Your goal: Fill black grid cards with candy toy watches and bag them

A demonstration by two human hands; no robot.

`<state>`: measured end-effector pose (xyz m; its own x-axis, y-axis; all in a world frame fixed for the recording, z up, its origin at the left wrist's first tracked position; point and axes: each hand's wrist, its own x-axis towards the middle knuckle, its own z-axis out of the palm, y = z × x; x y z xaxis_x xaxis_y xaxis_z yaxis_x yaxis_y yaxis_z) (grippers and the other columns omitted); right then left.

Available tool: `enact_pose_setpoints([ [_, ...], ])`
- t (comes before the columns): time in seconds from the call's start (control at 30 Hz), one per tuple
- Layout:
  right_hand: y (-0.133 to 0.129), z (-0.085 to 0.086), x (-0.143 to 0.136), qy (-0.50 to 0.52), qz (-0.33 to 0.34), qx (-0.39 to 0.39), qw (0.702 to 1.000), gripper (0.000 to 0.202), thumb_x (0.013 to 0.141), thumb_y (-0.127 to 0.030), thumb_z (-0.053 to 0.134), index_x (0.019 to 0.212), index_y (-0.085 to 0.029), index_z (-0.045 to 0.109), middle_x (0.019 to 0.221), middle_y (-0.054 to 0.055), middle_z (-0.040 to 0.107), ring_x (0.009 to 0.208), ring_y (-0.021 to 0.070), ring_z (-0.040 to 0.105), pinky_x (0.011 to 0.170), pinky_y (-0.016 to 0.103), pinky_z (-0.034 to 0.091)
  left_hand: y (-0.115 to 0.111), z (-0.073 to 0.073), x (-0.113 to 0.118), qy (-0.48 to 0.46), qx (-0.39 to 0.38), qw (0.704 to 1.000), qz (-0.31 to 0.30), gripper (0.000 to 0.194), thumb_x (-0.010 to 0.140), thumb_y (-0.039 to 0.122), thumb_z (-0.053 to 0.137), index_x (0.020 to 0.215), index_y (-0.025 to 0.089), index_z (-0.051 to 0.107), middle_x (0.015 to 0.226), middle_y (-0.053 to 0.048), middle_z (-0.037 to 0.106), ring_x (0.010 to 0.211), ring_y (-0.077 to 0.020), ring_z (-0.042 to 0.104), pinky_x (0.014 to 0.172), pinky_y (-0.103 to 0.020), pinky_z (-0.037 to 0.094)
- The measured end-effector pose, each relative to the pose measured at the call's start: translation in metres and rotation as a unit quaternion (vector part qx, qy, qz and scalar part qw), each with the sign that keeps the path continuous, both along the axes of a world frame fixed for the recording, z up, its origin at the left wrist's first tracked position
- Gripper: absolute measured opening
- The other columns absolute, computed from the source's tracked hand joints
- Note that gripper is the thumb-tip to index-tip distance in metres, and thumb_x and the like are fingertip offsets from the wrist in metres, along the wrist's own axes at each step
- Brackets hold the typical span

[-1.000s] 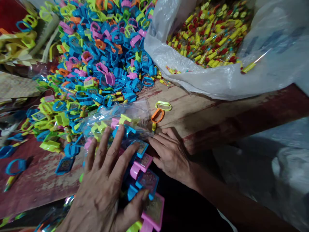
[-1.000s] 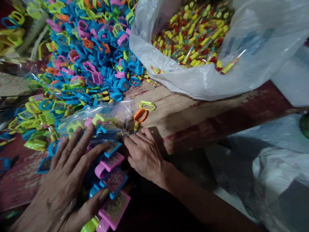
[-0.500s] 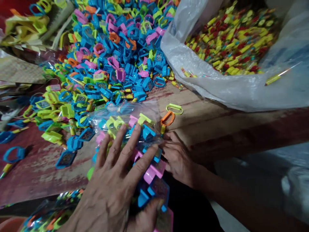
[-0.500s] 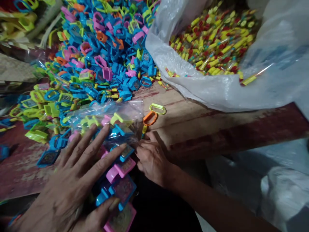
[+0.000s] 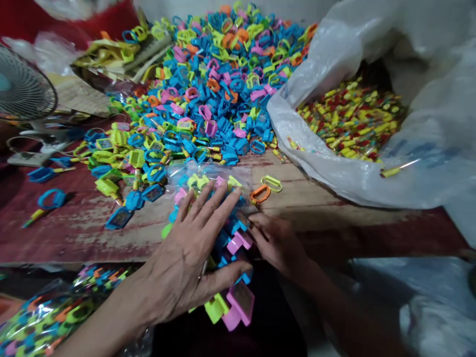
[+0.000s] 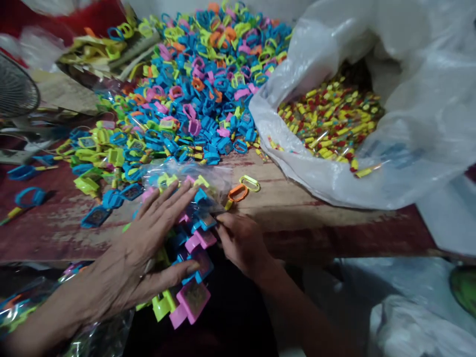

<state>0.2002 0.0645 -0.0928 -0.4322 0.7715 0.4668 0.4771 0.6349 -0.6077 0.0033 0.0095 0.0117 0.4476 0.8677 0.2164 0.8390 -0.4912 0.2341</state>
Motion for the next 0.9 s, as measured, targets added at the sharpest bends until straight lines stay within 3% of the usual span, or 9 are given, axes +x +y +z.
enact_pose_setpoints([
  [0.1, -0.002, 0.010, -0.001, 0.021, -0.088, 0.051, 0.995, 0.003, 0.090, -0.020, 0.051, 0.090, -0.021, 0.054, 0.063, -0.003, 0.057, 0.059, 0.0149, 0.057, 0.059, 0.025, 0.042, -0.005, 0.011, -0.007, -0.107, 0.034, 0.993, 0.035, 0.071, 0.093, 0.045, 0.053, 0.153, 0.025, 0.020, 0.156, -0.009, 0.035, 0.144, -0.0298, 0.032, 0.117, -0.049, 0.030],
  [0.17, 0.002, 0.015, -0.005, 0.007, -0.107, 0.072, 0.992, 0.011, 0.085, -0.021, 0.053, 0.096, -0.020, 0.053, 0.068, -0.001, 0.057, 0.063, 0.0171, 0.058, 0.059, 0.027, 0.043, -0.009, 0.016, -0.016, -0.162, 0.055, 0.981, 0.096, 0.060, 0.094, 0.039, 0.051, 0.148, 0.025, 0.032, 0.150, -0.008, 0.046, 0.136, -0.0295, 0.045, 0.113, -0.046, 0.038],
  [0.23, 0.007, 0.019, -0.008, -0.005, -0.100, 0.076, 0.992, 0.019, 0.084, -0.020, 0.053, 0.103, -0.018, 0.053, 0.081, 0.003, 0.062, 0.072, 0.0189, 0.061, 0.064, 0.029, 0.046, -0.014, 0.015, -0.031, -0.186, 0.057, 0.965, 0.178, 0.054, 0.092, 0.038, 0.052, 0.144, 0.025, 0.041, 0.142, -0.008, 0.053, 0.127, -0.0314, 0.054, 0.106, -0.046, 0.046],
  [0.33, 0.012, 0.025, -0.009, -0.030, -0.039, 0.058, 0.997, 0.010, 0.091, -0.019, 0.050, 0.097, -0.019, 0.058, 0.086, 0.005, 0.066, 0.080, 0.0184, 0.064, 0.072, 0.029, 0.048, -0.020, -0.002, -0.059, -0.256, -0.018, 0.933, 0.253, 0.056, 0.089, 0.043, 0.057, 0.140, 0.023, 0.045, 0.140, -0.011, 0.054, 0.122, -0.0335, 0.058, 0.097, -0.045, 0.053],
  [0.43, 0.010, 0.032, -0.009, -0.016, 0.007, 0.065, 0.998, 0.018, 0.096, -0.019, 0.046, 0.090, -0.019, 0.062, 0.085, 0.004, 0.068, 0.082, 0.0166, 0.065, 0.076, 0.028, 0.050, -0.023, -0.030, -0.078, -0.440, -0.140, 0.855, 0.235, 0.052, 0.088, 0.045, 0.060, 0.132, 0.018, 0.052, 0.136, -0.014, 0.058, 0.120, -0.0310, 0.060, 0.098, -0.044, 0.053],
  [0.53, 0.002, 0.037, -0.009, -0.005, 0.007, 0.114, 0.993, 0.016, 0.096, -0.020, 0.049, 0.094, -0.020, 0.064, 0.087, 0.004, 0.070, 0.085, 0.0174, 0.067, 0.080, 0.030, 0.053, -0.022, -0.054, -0.079, -0.524, -0.205, 0.799, 0.214, 0.043, 0.086, 0.045, 0.065, 0.118, 0.018, 0.063, 0.121, -0.012, 0.068, 0.110, -0.0282, 0.065, 0.096, -0.043, 0.054],
  [0.7, -0.005, 0.037, -0.006, -0.033, -0.022, 0.142, 0.989, 0.011, 0.094, -0.017, 0.054, 0.099, -0.021, 0.062, 0.086, 0.004, 0.071, 0.080, 0.0175, 0.069, 0.076, 0.029, 0.057, -0.020, -0.069, -0.065, -0.546, -0.190, 0.782, 0.232, 0.037, 0.087, 0.046, 0.063, 0.109, 0.016, 0.066, 0.107, -0.008, 0.072, 0.094, -0.0227, 0.068, 0.083, -0.033, 0.056],
  [0.8, -0.003, 0.033, -0.003, -0.022, -0.009, 0.172, 0.985, 0.013, 0.093, -0.014, 0.054, 0.101, -0.021, 0.060, 0.087, 0.005, 0.071, 0.078, 0.0181, 0.070, 0.072, 0.030, 0.058, -0.019, -0.070, -0.064, -0.544, -0.158, 0.787, 0.245, 0.040, 0.088, 0.044, 0.063, 0.117, 0.017, 0.062, 0.121, -0.010, 0.067, 0.109, -0.0236, 0.064, 0.090, -0.031, 0.053],
  [0.9, 0.003, 0.030, 0.001, -0.024, 0.014, 0.179, 0.984, 0.018, 0.090, -0.011, 0.055, 0.102, -0.024, 0.058, 0.083, 0.005, 0.070, 0.074, 0.0195, 0.070, 0.068, 0.030, 0.058, -0.014, -0.075, -0.065, -0.557, -0.175, 0.785, 0.206, 0.051, 0.087, 0.041, 0.065, 0.133, 0.021, 0.052, 0.136, -0.010, 0.058, 0.123, -0.0247, 0.057, 0.099, -0.034, 0.049],
])
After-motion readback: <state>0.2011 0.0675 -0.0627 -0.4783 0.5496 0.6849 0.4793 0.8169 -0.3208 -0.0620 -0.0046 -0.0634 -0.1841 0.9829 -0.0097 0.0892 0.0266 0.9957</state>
